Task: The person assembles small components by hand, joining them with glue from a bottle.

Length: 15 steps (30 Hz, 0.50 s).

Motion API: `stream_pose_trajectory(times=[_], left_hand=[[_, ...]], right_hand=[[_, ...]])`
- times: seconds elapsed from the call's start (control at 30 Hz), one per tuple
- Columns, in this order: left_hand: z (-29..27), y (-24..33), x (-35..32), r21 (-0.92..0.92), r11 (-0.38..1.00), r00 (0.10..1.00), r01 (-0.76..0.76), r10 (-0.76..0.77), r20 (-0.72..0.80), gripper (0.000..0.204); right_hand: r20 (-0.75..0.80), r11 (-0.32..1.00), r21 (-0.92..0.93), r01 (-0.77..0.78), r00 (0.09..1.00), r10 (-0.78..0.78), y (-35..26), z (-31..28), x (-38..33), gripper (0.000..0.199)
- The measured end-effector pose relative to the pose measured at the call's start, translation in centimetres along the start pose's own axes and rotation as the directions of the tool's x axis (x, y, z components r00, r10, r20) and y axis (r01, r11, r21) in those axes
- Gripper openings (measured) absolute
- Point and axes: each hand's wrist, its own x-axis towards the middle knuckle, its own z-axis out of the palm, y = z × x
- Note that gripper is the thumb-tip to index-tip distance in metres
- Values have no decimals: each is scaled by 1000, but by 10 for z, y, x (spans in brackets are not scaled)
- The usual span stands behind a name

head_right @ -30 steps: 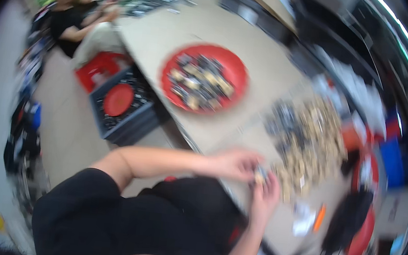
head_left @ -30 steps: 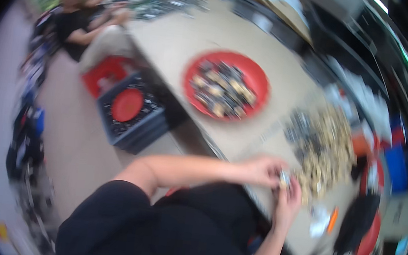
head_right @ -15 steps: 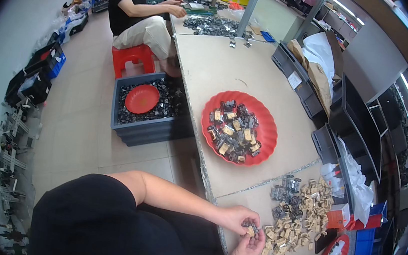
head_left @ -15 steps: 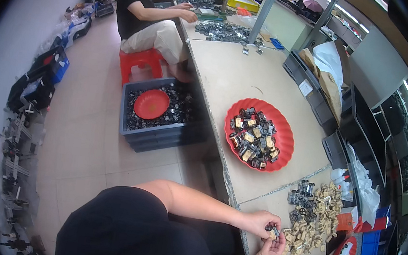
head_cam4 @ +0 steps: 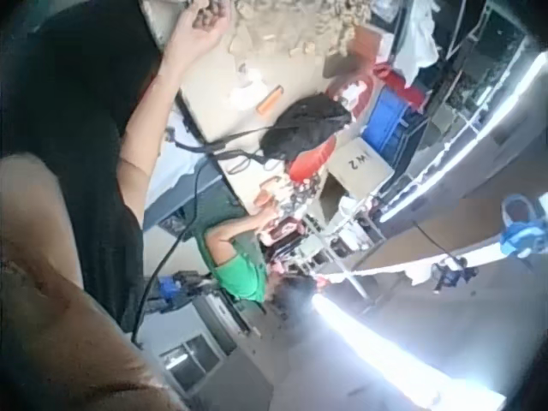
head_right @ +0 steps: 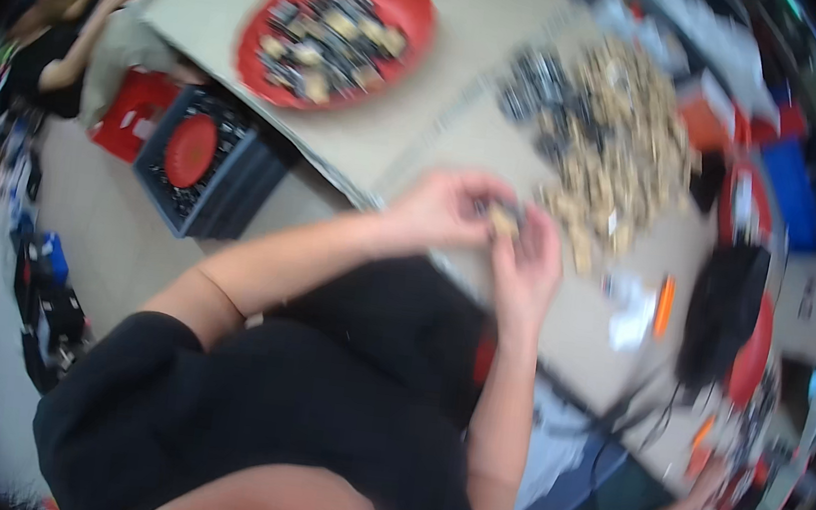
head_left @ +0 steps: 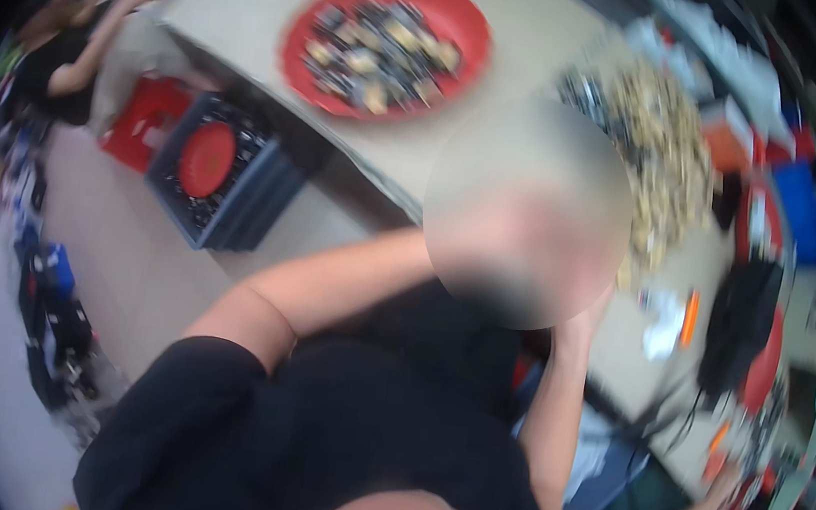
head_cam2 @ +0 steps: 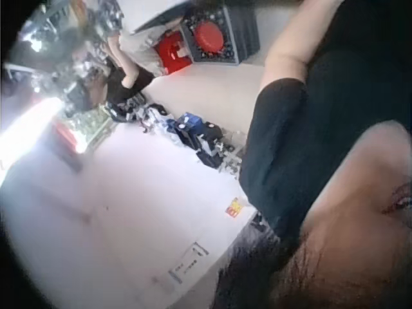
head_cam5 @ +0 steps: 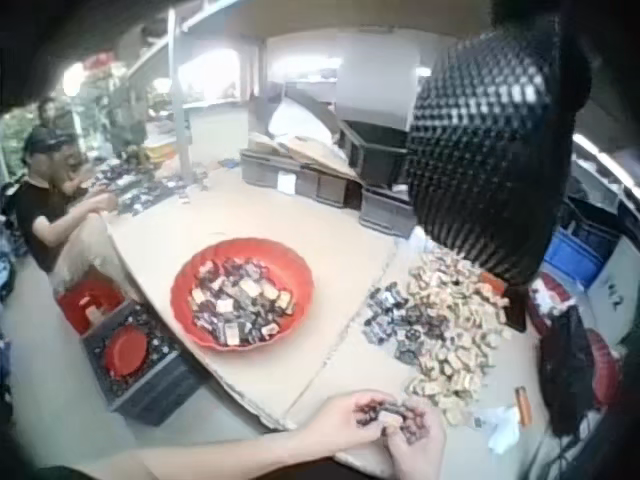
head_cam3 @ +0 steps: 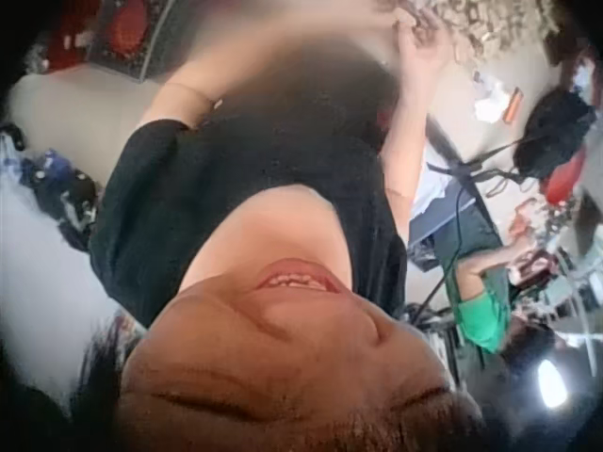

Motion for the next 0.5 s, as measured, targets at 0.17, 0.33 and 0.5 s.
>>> stream_pose_trajectory(times=[0.17,0.33,0.5], left_hand=[[3,8,4,-7,999,999,35,-34,42,32],[9,-2,1,-7,1000,999,8,-8,50,34],[9,-1,-3,144,989,999,-44,39,35,33]], right_hand=[[-9,992,123,-36,999,38,1,-3,0,39],[-44,996,86,-23,999,27,2,-6,-7,39],[-18,995,100,18,1000,-16,0,-6,-11,39]])
